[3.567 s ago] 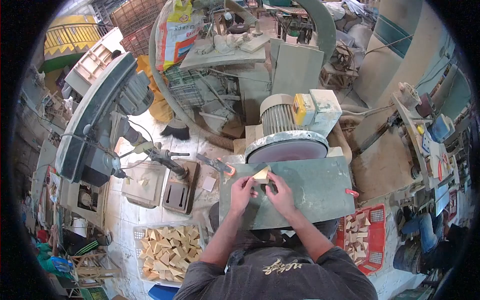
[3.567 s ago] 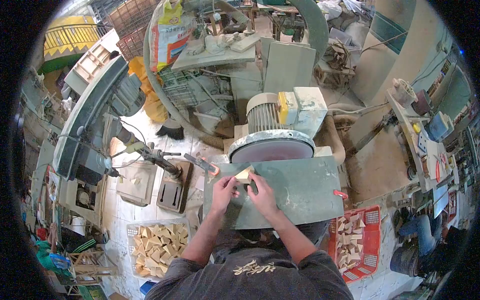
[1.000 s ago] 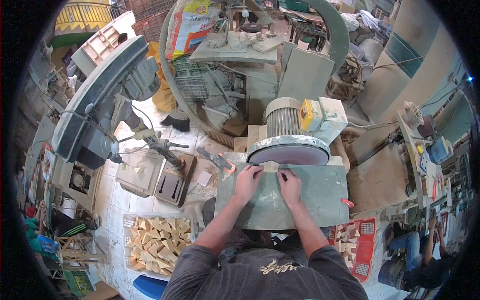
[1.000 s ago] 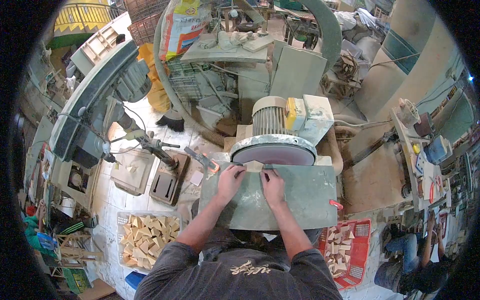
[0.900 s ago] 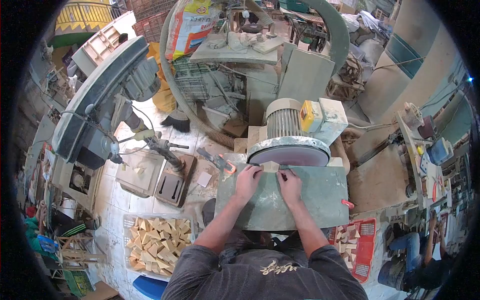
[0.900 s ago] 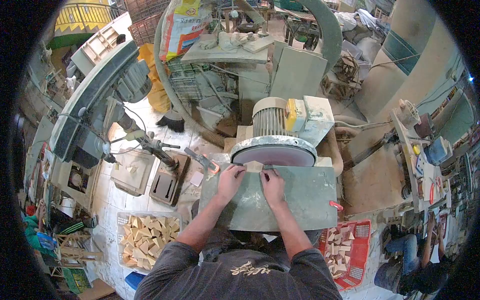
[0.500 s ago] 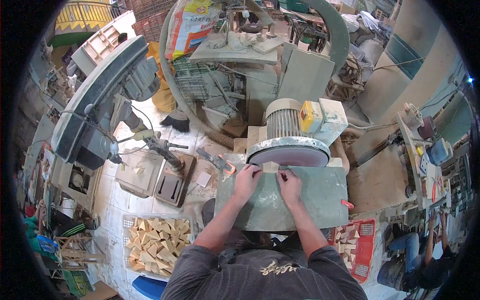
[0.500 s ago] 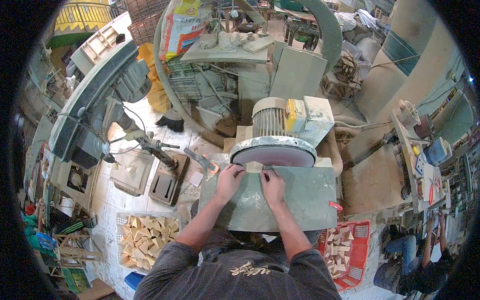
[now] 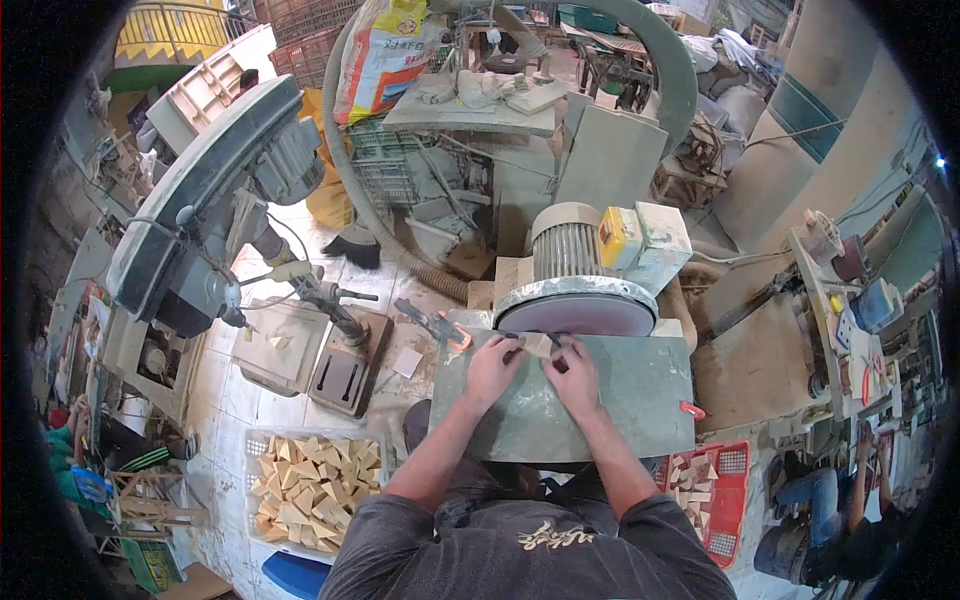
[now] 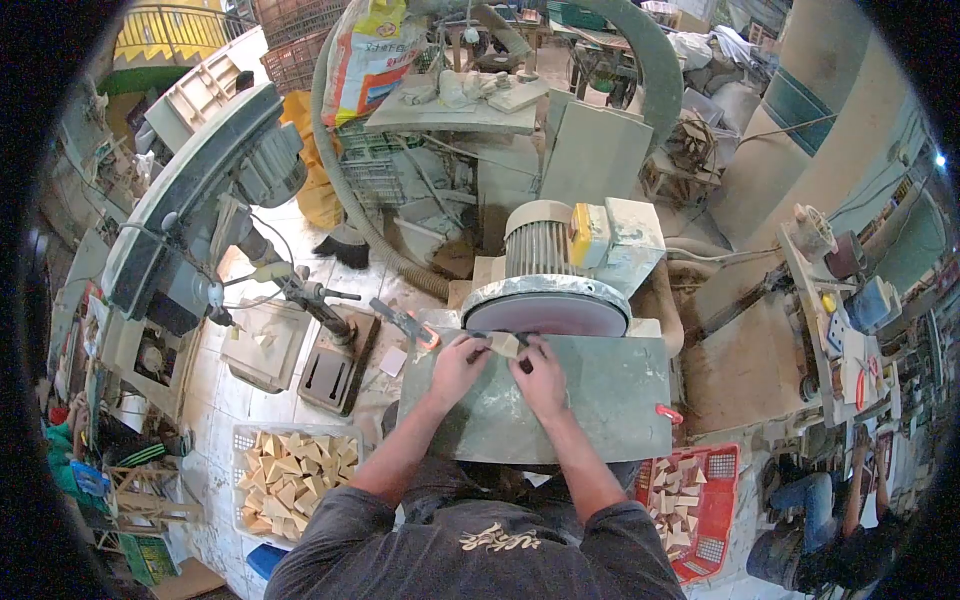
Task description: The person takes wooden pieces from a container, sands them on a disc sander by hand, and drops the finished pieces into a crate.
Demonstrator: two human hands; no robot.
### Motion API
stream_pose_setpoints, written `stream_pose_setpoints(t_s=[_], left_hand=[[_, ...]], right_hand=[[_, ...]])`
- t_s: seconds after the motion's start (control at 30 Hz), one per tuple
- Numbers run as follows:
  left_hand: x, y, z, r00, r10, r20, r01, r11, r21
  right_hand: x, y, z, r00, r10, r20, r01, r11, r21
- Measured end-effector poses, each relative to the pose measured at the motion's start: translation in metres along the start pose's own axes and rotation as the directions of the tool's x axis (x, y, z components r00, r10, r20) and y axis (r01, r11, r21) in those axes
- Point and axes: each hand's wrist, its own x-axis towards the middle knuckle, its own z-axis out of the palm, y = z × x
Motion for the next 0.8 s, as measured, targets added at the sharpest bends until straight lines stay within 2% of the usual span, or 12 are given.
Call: stream_pose_setpoints(t_s=[0.07, 0.1, 0.13, 0.17, 0.2, 0.3, 0.37, 0.47, 0.53, 0.6, 0.73, 0.8], left_hand=[[-0.006, 0.002, -0.003, 0.997, -0.019, 0.079, 0.022, 0.999, -0.039], [-0.008, 0.003, -0.005, 0.996, -0.021, 0.081, 0.024, 0.999, -0.040], [-0.010, 0.003, -0.006, 0.997, 0.009, 0.078, -0.003, 0.997, -0.079], [-0.011, 0.004, -0.008, 0.997, 0.039, 0.073, -0.030, 0.993, -0.116], [-0.011, 0.004, -0.009, 0.997, 0.037, 0.073, -0.028, 0.993, -0.115], [-0.014, 0.002, -0.010, 0.987, -0.039, 0.154, 0.081, 0.958, -0.275], [-0.014, -0.002, -0.010, 0.938, -0.163, 0.307, 0.284, 0.867, -0.409], [-0.013, -0.005, -0.009, 0.921, -0.180, 0.344, 0.344, 0.789, -0.509], [-0.013, -0.006, -0.008, 0.922, -0.171, 0.348, 0.342, 0.784, -0.519], [-0.014, -0.011, -0.008, 0.921, -0.162, 0.353, 0.339, 0.779, -0.528], [-0.014, -0.013, -0.009, 0.905, -0.167, 0.392, 0.357, 0.800, -0.482], [-0.014, -0.003, -0.014, 0.907, -0.165, 0.389, 0.356, 0.792, -0.495]], right_hand=[[-0.005, 0.002, -0.004, 0.986, -0.141, 0.092, 0.146, 0.988, -0.044], [-0.008, 0.000, -0.007, 0.986, -0.138, 0.094, 0.143, 0.989, -0.046], [-0.011, -0.003, -0.009, 0.977, 0.112, 0.182, -0.143, 0.976, 0.166], [-0.012, -0.008, -0.011, 0.891, 0.325, 0.316, -0.426, 0.840, 0.336], [-0.012, -0.006, -0.011, 0.891, 0.326, 0.317, -0.427, 0.839, 0.337], [-0.011, -0.007, -0.018, 0.752, 0.472, 0.460, -0.659, 0.527, 0.536], [-0.013, -0.003, -0.018, 0.754, 0.453, 0.476, -0.657, 0.497, 0.567], [-0.017, -0.004, -0.022, 0.773, 0.379, 0.508, -0.634, 0.497, 0.593], [-0.020, -0.006, -0.022, 0.786, 0.332, 0.521, -0.613, 0.527, 0.589], [-0.024, -0.008, -0.016, 0.862, 0.215, 0.458, -0.469, 0.681, 0.562], [-0.024, -0.007, -0.019, 0.820, 0.270, 0.504, -0.532, 0.685, 0.499], [-0.022, -0.003, -0.023, 0.761, 0.255, 0.596, -0.610, 0.593, 0.525]])
